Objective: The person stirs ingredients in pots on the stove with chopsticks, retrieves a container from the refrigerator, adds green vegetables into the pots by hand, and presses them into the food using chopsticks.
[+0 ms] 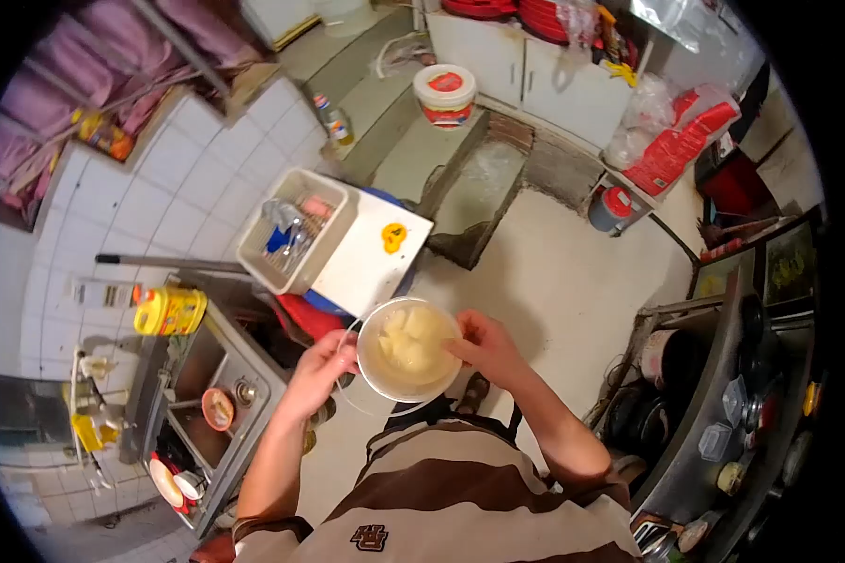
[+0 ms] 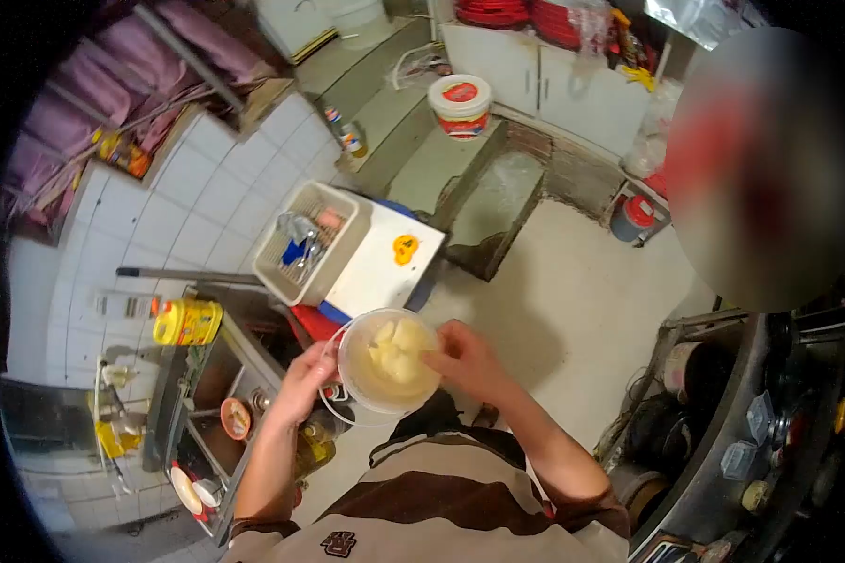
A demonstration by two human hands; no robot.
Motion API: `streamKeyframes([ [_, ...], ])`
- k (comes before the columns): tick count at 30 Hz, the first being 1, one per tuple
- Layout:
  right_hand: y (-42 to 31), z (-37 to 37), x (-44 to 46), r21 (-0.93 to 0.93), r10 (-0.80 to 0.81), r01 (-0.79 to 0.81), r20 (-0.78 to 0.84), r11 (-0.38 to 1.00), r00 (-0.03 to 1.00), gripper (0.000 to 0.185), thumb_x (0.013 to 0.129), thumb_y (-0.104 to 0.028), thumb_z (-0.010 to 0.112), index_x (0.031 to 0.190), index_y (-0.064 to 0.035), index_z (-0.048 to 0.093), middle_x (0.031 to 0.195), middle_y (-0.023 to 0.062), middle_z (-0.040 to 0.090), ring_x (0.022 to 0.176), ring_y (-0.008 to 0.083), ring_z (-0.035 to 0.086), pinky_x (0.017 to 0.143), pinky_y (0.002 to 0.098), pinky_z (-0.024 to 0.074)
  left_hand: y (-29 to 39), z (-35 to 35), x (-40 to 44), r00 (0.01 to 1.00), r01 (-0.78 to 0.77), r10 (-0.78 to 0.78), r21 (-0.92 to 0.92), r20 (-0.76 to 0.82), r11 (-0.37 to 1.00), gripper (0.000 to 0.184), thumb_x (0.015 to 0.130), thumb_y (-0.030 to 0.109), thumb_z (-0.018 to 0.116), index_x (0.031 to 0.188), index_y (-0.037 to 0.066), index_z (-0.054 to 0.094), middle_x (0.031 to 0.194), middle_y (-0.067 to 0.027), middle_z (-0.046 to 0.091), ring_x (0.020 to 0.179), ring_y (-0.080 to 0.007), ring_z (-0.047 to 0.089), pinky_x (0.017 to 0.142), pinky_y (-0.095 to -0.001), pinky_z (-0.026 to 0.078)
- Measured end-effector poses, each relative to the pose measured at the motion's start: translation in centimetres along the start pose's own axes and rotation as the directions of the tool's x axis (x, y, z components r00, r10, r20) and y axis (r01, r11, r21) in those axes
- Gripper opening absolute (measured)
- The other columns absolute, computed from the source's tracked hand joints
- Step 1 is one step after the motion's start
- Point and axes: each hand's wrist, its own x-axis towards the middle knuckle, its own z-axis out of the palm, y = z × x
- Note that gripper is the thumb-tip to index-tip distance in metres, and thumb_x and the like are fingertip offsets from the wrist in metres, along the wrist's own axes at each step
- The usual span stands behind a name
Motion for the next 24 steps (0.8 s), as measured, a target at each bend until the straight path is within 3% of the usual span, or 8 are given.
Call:
streamKeyframes([
  [3,-0.9,-6.0,1.4,0.062,-0.021,0.02,0.009,0.998,1.0,0.017,0.08,-0.01,0.064,0.08,-0.0072,0.048,0.068,-0.0048,0.046,0.058,0.0032,0.045,0.05,0.0187,0.0382,1.4,4.3,5.2,0.993,0.085,-0.086,0.022,0.077,0.996,0.02,0.085,0.017,0.06,0.098,0.002,0.055,0.087,-0.0013,0.057,0.078,-0.0093,0.052,0.072,-0.0243,0.043],
  [5,-1.4,-9.3,3.3,-0.014,-0.041,0.041,-0.01,0.999,0.999,0.018,0.08,-0.011,0.065,0.079,-0.0074,0.048,0.067,-0.0051,0.046,0.058,0.0027,0.045,0.05,0.0189,0.0377,1.3,5.6,8.8,0.977,0.149,-0.155,0.051,0.144,0.988,0.02,0.084,0.016,0.061,0.097,0.002,0.056,0.086,-0.0009,0.057,0.076,-0.0092,0.052,0.071,-0.0241,0.043],
  [10,-3.1,-16.8,11.4,-0.224,-0.053,0.045,-0.027,0.974,0.998,0.019,0.08,-0.016,0.066,0.079,-0.007,0.049,0.067,-0.0046,0.047,0.057,0.003,0.045,0.049,0.0196,0.0375,1.8,7.6,18.7,0.945,0.256,-0.23,-0.09,0.233,0.962,0.02,0.081,0.015,0.061,0.097,0.003,0.057,0.084,-0.0017,0.059,0.075,-0.0108,0.054,0.069,-0.0256,0.046],
  [15,-10.2,-22.7,22.2,-0.277,0.044,-0.043,-0.005,0.96,0.999,0.018,0.082,-0.019,0.065,0.084,-0.0062,0.052,0.067,-0.0037,0.05,0.058,0.0035,0.046,0.05,0.0201,0.0386,4.3,8.8,29.7,0.982,0.187,-0.166,-0.3,0.092,0.935,0.023,0.077,0.008,0.058,0.099,0.003,0.056,0.085,-0.0019,0.059,0.077,-0.0103,0.054,0.072,-0.0261,0.044],
  [18,-13.0,-25.7,29.0,-0.288,-0.08,0.083,0.022,0.954,0.997,0.019,0.084,-0.023,0.062,0.086,-0.0058,0.053,0.067,-0.003,0.052,0.059,0.0038,0.048,0.051,0.0202,0.0388,7.6,10.0,34.3,0.993,0.085,-0.108,-0.336,-0.052,0.938,0.021,0.077,0.009,0.058,0.097,0.002,0.055,0.086,-0.0017,0.059,0.079,-0.009,0.053,0.074,-0.0256,0.043],
  [22,-17.6,-28.5,37.7,-0.131,0.022,-0.031,-0.072,0.991,0.997,0.024,0.087,-0.029,0.056,0.087,-0.0049,0.054,0.068,-0.0015,0.054,0.062,0.0057,0.052,0.053,0.0194,0.0383,9.2,9.1,41.2,0.971,-0.048,-0.043,-0.368,-0.235,0.928,0.021,0.078,0.007,0.057,0.098,0.002,0.056,0.09,-0.0022,0.059,0.081,-0.0088,0.053,0.075,-0.0252,0.043],
  [24,-19.6,-29.9,43.0,-0.092,0.001,-0.012,-0.117,0.996,0.993,0.028,0.085,-0.031,0.058,0.086,-0.004,0.056,0.071,0.0002,0.056,0.063,0.007,0.054,0.054,0.0203,0.0407,10.6,8.5,44.1,0.946,-0.087,-0.045,-0.383,-0.321,0.919,0.022,0.079,0.006,0.057,0.1,0.002,0.055,0.091,-0.0028,0.06,0.083,-0.0094,0.053,0.075,-0.0253,0.043],
])
